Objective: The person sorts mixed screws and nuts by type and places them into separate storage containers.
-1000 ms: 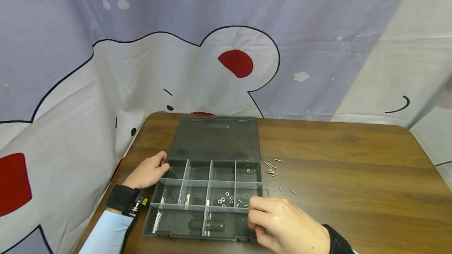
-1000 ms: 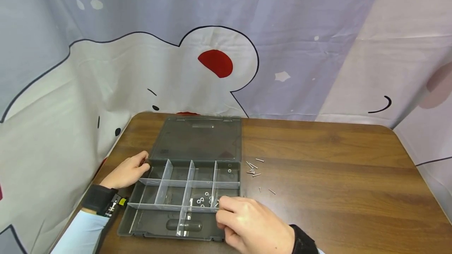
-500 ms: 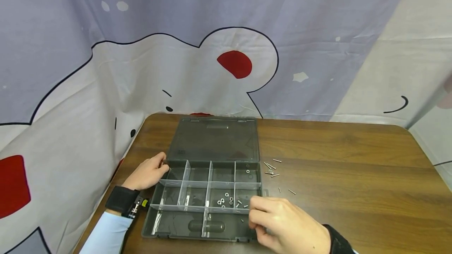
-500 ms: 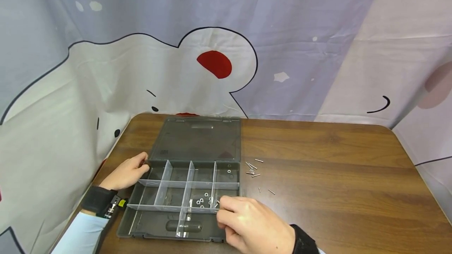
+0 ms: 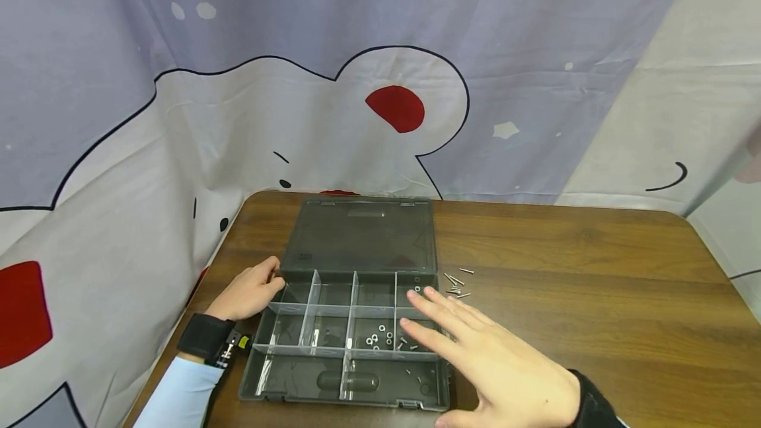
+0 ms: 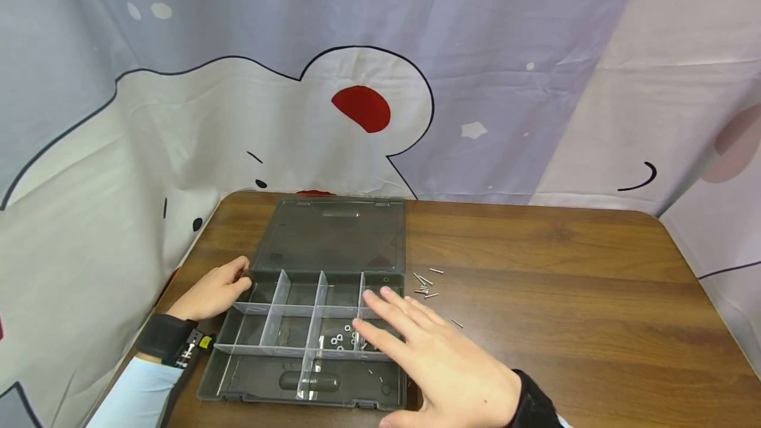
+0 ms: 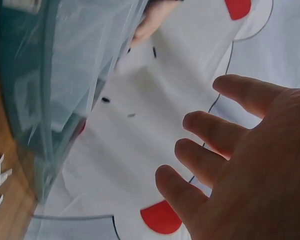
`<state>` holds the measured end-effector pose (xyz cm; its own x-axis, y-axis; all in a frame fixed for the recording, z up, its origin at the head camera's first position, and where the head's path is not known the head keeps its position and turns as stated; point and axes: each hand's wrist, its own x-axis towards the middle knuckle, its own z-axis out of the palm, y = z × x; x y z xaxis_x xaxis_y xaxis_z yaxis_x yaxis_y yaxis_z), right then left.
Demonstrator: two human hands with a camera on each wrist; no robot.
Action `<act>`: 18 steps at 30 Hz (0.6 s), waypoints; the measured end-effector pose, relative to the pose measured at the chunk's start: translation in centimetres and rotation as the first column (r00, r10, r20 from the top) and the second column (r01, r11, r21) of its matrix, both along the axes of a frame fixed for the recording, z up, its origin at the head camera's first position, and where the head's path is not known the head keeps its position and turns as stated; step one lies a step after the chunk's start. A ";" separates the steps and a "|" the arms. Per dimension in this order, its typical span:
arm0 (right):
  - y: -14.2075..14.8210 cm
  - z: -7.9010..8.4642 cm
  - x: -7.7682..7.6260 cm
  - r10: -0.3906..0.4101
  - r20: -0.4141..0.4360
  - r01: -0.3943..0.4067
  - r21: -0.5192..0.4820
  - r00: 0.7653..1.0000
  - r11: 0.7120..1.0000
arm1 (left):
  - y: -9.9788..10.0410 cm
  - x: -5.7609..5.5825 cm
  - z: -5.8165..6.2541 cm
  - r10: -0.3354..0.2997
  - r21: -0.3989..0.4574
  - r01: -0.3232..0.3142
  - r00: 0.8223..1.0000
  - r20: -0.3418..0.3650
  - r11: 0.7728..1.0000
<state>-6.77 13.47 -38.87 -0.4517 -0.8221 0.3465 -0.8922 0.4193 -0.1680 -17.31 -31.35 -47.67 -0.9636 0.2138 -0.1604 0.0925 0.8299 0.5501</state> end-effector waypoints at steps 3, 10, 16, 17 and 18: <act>0.6 0.1 -0.5 -0.029 0.031 0.029 0.002 0.999 1.000 | 0.0 0.0 0.0 0.000 0.001 0.000 1.000 -0.001 1.000; 2.0 -0.4 -1.8 -0.121 0.028 0.120 0.054 0.992 0.991 | 0.0 0.0 -0.1 -0.002 0.002 0.002 1.000 -0.002 1.000; 2.8 -1.5 -2.6 -0.210 -0.004 0.209 0.086 0.978 0.974 | -0.1 0.0 0.0 -0.011 0.006 0.011 1.000 -0.006 1.000; 2.9 -1.7 -2.7 -0.214 -0.001 0.213 0.089 0.977 0.973 | -0.1 -0.1 0.0 -0.012 0.006 0.012 1.000 -0.008 1.000; 2.9 -1.9 -2.8 -0.218 0.006 0.216 0.096 0.976 0.972 | -0.2 -0.1 0.1 -0.013 0.007 0.013 1.000 -0.009 1.000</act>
<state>-9.60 16.38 -40.73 -0.6280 -0.7323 0.2631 -0.7754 0.6174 -0.1325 -17.36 -31.51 -47.60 -0.9621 0.2276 -0.1503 0.1084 0.8248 0.5549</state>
